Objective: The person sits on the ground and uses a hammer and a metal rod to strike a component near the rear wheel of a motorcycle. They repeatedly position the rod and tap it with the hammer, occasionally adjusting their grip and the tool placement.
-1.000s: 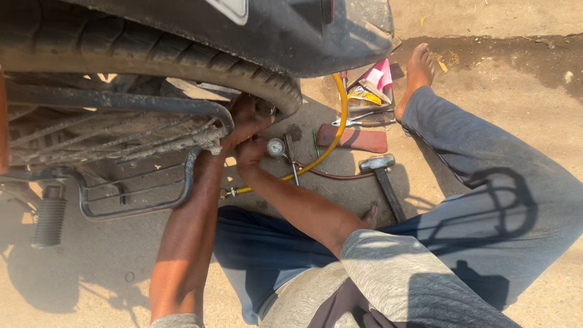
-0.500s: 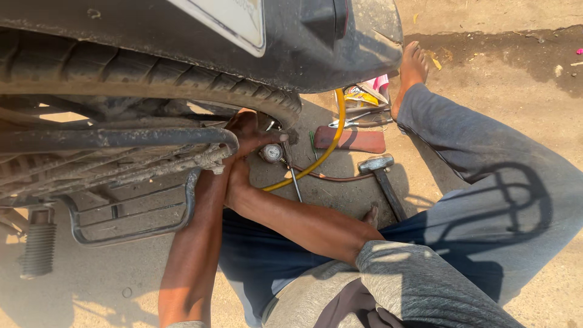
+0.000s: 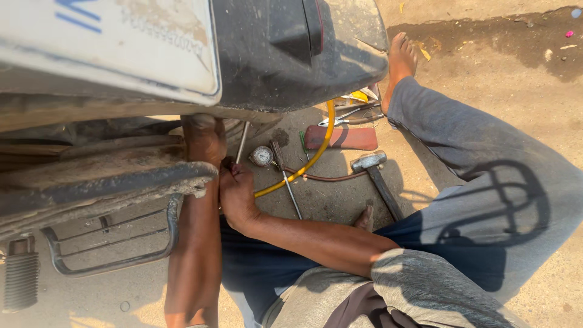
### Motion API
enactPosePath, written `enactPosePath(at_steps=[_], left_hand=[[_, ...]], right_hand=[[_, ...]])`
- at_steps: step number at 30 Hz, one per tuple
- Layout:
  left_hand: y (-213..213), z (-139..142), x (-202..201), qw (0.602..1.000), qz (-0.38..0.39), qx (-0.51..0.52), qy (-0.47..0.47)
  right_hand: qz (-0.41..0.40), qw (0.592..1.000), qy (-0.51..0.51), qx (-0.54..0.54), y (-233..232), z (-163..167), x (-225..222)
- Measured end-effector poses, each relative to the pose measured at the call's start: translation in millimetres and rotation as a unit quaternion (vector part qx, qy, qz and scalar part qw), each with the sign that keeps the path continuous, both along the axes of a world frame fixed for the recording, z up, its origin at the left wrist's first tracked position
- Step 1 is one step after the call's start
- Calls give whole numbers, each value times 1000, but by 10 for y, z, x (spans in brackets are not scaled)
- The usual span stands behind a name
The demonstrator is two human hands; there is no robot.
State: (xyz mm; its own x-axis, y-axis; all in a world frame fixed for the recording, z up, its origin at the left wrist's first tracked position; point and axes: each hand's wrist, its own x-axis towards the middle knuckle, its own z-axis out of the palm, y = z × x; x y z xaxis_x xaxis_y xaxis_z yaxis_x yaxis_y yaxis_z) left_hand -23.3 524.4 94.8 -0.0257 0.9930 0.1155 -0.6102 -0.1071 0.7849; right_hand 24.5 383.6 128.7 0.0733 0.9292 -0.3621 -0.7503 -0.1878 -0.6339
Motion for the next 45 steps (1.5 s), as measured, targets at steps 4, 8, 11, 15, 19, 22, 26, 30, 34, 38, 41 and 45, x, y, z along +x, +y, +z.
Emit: enactPosePath(at_steps=[4, 8, 11, 15, 19, 22, 26, 30, 34, 38, 41, 45], left_hand=[[-61, -119, -259, 789, 126, 115, 591], [-126, -120, -312, 566, 172, 196, 782], [-83, -117, -288, 629, 190, 189, 730], [45, -77, -317, 818, 38, 105, 565], [92, 99, -408, 777, 101, 85, 616], [39, 301, -340, 788, 83, 82, 605], [-58, 516, -95, 808, 68, 112, 574], [-193, 551, 115, 826, 67, 124, 546], [-453, 203, 333, 837, 75, -26, 541], [-720, -311, 245, 925, 67, -105, 358], [-733, -496, 21, 697, -56, -291, 653], [-546, -469, 63, 743, -123, -187, 631]], right_hand=[[-22, 955, -257, 147, 353, -337, 174], [54, 910, -383, 148, 677, -660, 723], [64, 914, -380, 130, 453, -562, 896], [-32, 882, -420, 211, -261, -3, 503], [148, 959, -224, 92, -283, 245, 322], [142, 807, -557, 134, 195, 13, 978], [147, 572, -793, 151, 525, -235, 2087], [148, 526, -830, 117, 459, -320, 2559], [259, 535, -802, 54, 238, -499, 2579], [390, 493, -776, 55, 296, -723, 2580], [313, 696, -645, 50, 699, -693, 2504], [150, 979, -136, 38, 1437, -478, 2136]])
